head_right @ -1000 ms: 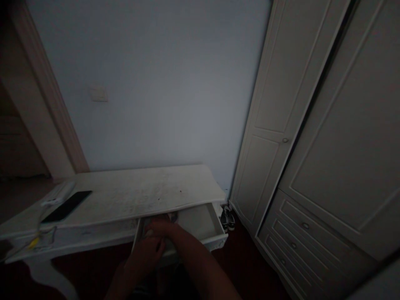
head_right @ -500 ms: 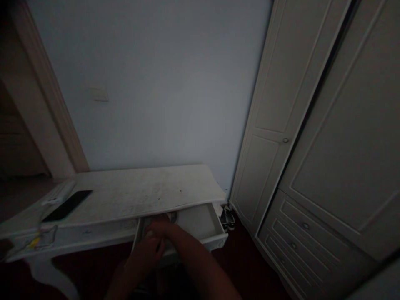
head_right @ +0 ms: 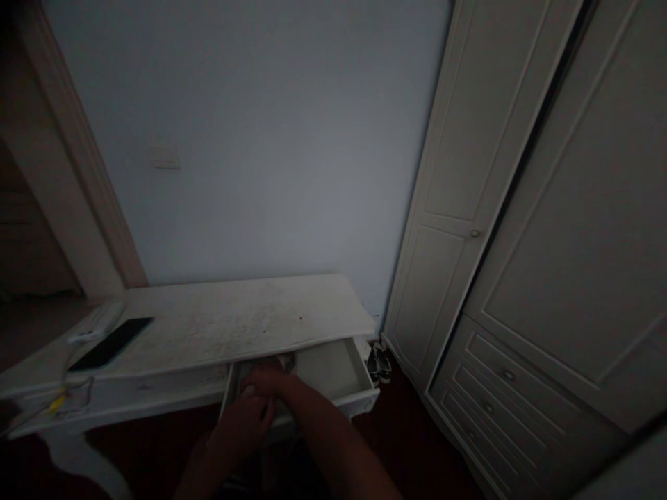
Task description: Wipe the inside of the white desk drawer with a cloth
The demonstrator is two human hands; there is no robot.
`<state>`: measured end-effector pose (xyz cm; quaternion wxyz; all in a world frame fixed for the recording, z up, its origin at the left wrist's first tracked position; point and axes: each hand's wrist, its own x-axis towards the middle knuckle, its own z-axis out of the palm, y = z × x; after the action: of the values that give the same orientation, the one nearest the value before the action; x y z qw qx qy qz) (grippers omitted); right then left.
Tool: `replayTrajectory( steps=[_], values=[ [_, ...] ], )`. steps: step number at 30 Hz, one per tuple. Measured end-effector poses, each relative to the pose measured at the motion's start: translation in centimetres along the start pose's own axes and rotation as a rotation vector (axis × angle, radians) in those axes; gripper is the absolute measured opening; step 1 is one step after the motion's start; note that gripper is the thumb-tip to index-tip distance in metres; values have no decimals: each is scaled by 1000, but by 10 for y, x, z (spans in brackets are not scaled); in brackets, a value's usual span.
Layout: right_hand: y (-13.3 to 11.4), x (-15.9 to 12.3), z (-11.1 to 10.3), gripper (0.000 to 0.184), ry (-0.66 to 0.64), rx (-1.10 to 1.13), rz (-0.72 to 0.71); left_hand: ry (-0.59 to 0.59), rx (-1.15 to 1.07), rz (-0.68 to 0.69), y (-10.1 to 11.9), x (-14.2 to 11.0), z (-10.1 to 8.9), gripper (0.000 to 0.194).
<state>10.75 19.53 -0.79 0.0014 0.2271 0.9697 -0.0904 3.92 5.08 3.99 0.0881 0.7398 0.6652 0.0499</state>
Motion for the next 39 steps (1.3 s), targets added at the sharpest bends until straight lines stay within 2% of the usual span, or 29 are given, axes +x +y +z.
replayTrajectory(
  steps=[8,16,21,27,33,39],
  values=[
    [-4,-1,-5,28,-64,-36,54,-23,3,11,-4,3,6,46],
    [-7,-6,-8,33,-83,-44,67,0,-6,14,1,-2,-1,45],
    [-8,-6,-10,35,-79,-39,66,8,13,16,-1,1,4,44],
    [-9,-8,-11,29,-73,-47,58,19,22,34,-3,-1,7,46],
    [-9,-22,-13,26,-70,-56,20,-7,18,71,-1,-3,2,46],
    [1,-45,-20,35,-134,-52,-61,-5,-12,69,-2,-2,5,44]
  ],
)
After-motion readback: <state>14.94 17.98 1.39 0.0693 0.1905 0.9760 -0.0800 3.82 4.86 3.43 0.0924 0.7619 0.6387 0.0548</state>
